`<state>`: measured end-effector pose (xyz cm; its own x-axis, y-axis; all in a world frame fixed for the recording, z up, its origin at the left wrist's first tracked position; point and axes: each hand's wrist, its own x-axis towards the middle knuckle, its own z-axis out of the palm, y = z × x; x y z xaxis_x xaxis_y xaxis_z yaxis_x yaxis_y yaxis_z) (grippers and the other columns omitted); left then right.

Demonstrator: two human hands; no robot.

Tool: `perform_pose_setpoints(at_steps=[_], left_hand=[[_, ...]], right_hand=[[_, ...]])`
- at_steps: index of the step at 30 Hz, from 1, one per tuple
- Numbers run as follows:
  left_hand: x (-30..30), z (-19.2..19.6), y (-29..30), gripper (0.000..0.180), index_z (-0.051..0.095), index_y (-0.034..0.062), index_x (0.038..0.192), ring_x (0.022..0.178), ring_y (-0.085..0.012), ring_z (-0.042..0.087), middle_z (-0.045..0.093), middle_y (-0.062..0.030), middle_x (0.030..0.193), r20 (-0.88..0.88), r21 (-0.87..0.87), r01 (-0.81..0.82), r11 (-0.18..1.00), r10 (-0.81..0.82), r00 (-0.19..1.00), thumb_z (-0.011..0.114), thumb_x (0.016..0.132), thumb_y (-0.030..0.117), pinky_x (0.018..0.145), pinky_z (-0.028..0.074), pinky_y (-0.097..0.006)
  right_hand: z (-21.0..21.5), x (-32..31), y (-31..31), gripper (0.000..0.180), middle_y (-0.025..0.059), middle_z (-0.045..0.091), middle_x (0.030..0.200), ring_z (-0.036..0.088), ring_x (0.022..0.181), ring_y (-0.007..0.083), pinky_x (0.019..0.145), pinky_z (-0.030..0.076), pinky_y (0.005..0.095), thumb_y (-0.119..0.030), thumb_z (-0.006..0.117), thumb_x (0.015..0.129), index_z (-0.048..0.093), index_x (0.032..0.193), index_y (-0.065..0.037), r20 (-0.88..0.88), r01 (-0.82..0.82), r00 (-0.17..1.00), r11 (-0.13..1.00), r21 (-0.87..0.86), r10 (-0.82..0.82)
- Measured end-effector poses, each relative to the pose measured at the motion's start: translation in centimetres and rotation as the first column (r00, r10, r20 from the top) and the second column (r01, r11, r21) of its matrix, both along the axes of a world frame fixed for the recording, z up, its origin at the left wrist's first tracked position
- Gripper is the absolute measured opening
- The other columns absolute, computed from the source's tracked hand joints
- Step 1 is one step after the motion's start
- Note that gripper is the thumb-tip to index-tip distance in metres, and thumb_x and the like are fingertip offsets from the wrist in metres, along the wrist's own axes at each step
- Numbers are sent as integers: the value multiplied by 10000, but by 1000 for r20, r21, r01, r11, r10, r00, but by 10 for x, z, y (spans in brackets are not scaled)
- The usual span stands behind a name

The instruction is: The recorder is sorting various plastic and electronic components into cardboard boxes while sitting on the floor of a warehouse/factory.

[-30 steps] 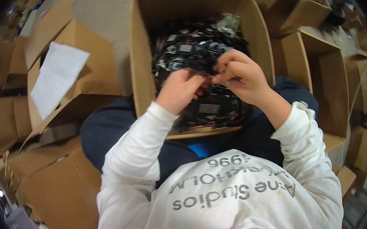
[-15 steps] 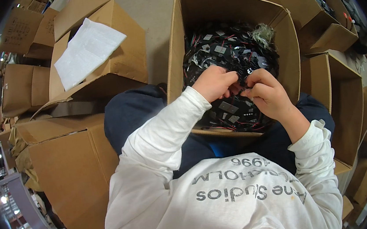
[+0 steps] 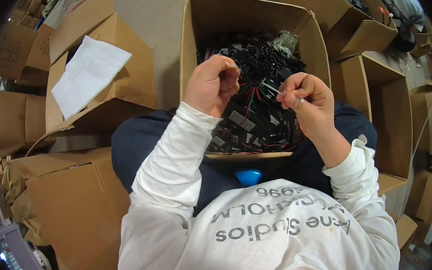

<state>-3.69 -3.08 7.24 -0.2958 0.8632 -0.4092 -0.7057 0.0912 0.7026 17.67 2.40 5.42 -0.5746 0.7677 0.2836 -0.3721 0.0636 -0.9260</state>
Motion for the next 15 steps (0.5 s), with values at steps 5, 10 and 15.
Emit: perform_pose_setpoints(at_steps=[5, 10, 15], left_hand=[[-8, -9, -11, 101, 609, 74, 825, 567, -101, 390, 524, 7, 679, 50, 245, 50, 968, -64, 997, 576, 906, 124, 537, 354, -276], [3, -3, -27, 146, 647, 15, 874, 697, -136, 548, 602, -43, 796, -166, 354, 141, 925, -87, 982, 560, 933, 116, 679, 476, -274], [11, -2, -30, 161, 692, -10, 959, 815, -127, 598, 668, -58, 893, -188, 509, 195, 838, -113, 976, 565, 970, 89, 774, 499, -277]], right_hand=[[0, 1, 7, 275, 97, 627, 966, 648, 878, 182, 707, 516, 285, -4, 711, 942, 482, 810, -81, -97, -14, 995, 970, -241, -10], [-1, 0, 16, 241, 90, 597, 918, 564, 783, 221, 703, 466, 312, -35, 746, 904, 528, 803, -38, 341, 48, 914, 895, 443, -217], [4, -9, -4, 250, 104, 652, 1020, 658, 966, 276, 778, 551, 413, -74, 798, 752, 551, 790, -71, 81, -12, 918, 177, 984, -389]])
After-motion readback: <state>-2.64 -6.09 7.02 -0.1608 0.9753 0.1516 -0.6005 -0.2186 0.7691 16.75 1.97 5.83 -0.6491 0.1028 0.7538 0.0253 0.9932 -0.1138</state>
